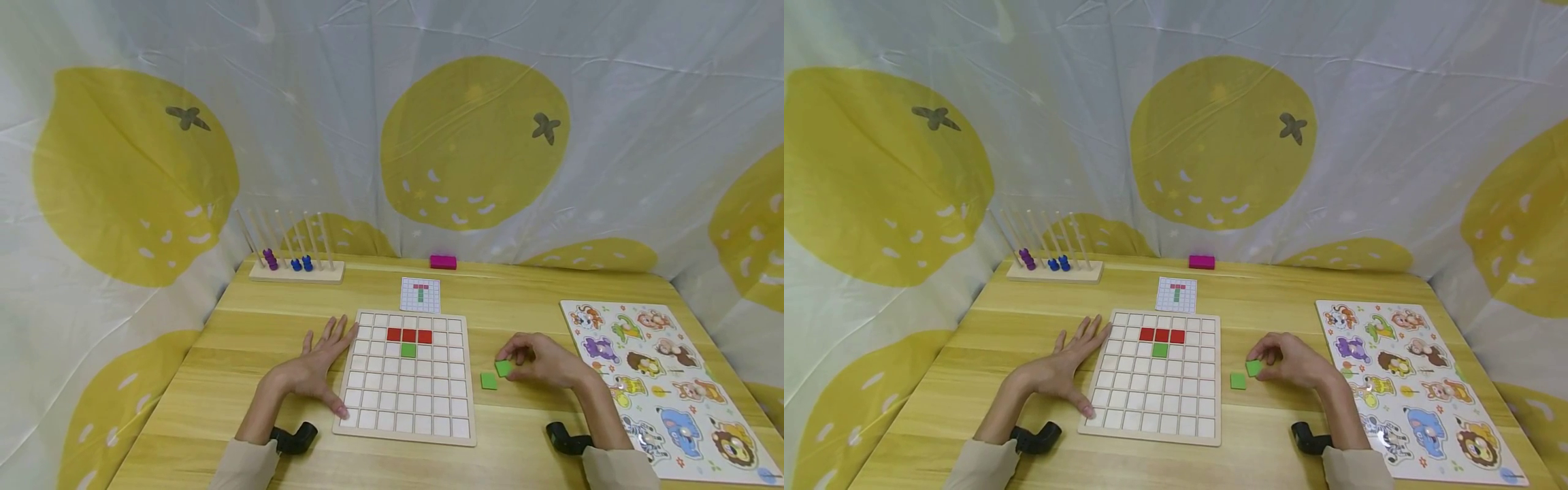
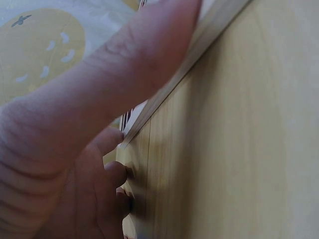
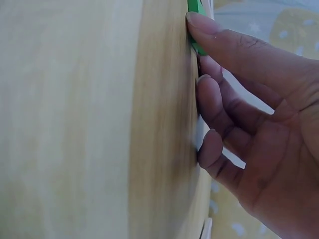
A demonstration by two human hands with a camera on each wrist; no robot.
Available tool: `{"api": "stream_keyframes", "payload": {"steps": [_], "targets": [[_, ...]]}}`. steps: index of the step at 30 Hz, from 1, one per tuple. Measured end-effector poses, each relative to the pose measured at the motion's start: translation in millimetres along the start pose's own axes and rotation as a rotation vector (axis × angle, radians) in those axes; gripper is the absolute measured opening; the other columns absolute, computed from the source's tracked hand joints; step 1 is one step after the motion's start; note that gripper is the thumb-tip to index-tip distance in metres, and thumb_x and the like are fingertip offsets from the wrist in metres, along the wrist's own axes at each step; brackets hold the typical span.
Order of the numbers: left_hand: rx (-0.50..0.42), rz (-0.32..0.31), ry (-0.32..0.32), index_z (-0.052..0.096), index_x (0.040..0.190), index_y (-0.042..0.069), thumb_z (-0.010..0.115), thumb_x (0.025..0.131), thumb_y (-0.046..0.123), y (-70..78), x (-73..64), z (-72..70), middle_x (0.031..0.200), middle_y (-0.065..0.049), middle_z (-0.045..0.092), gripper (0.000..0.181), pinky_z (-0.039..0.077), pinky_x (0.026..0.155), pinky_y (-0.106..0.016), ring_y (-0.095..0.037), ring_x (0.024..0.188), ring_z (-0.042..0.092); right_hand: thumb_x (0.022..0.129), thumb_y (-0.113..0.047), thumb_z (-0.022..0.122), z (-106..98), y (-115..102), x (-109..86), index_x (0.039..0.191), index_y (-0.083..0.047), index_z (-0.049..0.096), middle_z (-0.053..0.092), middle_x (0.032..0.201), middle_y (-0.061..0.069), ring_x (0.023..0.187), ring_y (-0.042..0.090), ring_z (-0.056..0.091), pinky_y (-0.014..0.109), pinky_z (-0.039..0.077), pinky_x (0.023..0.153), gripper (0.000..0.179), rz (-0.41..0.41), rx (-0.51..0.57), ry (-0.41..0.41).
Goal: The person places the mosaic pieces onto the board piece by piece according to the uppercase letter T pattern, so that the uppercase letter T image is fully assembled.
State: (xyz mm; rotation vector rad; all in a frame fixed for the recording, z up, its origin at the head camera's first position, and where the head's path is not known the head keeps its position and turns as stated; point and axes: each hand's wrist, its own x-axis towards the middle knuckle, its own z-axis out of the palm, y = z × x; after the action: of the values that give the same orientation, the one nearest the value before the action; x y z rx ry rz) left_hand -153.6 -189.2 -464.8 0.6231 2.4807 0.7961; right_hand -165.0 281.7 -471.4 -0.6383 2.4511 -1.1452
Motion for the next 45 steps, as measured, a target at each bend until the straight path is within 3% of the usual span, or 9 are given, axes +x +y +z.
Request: {"api": "stream_keyframes", "payload": {"steps": [7,12,23,31,39,45], "targets": [[0.002,-0.009,-0.005,-0.001,0.167,0.009,0.099,0.058,0.042,-0.4,-1.3,-0.2,0.171,-0.023,-0.018,0.151,-0.018,0.121,-0.072,-0.044,0.157,-0.023,0.091,-0.019,0.08,1.0,-2.8,2.8,0.112,-0.008,0.073,0.069,0.099,0.004,0.082,0.006,0.057,0.022,0.052,0.072,0.025,0.012,-0.01,0.018],[0.02,-0.014,-0.01,-0.001,0.167,0.011,0.099,0.058,0.044,1.1,-1.3,0.0,0.172,-0.022,-0.018,0.151,-0.017,0.122,-0.072,-0.043,0.158,-0.022,0.094,-0.017,0.076,9.6,-18.1,10.4,0.113,-0.008,0.074,0.067,0.098,0.005,0.08,0.008,0.055,0.022,0.05,0.068,0.021,-0.016,0.003,0.07],[0.014,-0.012,-0.002,0.0,0.167,0.009,0.099,0.059,0.041,2.1,-0.6,-1.2,0.171,-0.022,-0.018,0.15,-0.017,0.122,-0.072,-0.044,0.158,-0.022,0.089,-0.013,0.081,62.1,-78.5,51.6,0.109,-0.009,0.078,0.071,0.107,0.007,0.076,0.016,0.054,0.021,0.044,0.059,0.021,0.092,0.09,0.157],[0.007,-0.014,0.0,0.0,0.167,0.01,0.099,0.058,0.041,2.5,-0.7,-0.2,0.171,-0.022,-0.017,0.15,-0.017,0.122,-0.072,-0.043,0.158,-0.022,0.08,-0.007,0.087,95.3,-105.5,72.2,0.1,-0.005,0.081,0.074,0.094,0.007,0.061,0.013,0.044,0.02,0.038,0.054,0.021,0.116,0.147,0.195],[0.006,-0.019,-0.005,0.0,0.167,0.01,0.099,0.058,0.041,2.5,-0.1,0.4,0.171,-0.022,-0.018,0.151,-0.016,0.122,-0.072,-0.042,0.158,-0.022,0.075,-0.005,0.09,111.2,-115.4,78.5,0.091,-0.008,0.082,0.074,0.093,0.005,0.082,0.015,0.055,0.026,0.047,0.066,0.019,0.196,0.155,0.25],[0.005,-0.026,-0.002,0.001,0.167,0.01,0.1,0.058,0.041,3.0,-0.1,-0.2,0.172,-0.021,-0.017,0.15,-0.016,0.122,-0.071,-0.042,0.158,-0.022,0.073,-0.005,0.091,115.5,-119.6,80.2,0.091,-0.008,0.083,0.075,0.094,0.005,0.085,0.016,0.057,0.028,0.049,0.069,0.02,0.218,0.129,0.26]]}}
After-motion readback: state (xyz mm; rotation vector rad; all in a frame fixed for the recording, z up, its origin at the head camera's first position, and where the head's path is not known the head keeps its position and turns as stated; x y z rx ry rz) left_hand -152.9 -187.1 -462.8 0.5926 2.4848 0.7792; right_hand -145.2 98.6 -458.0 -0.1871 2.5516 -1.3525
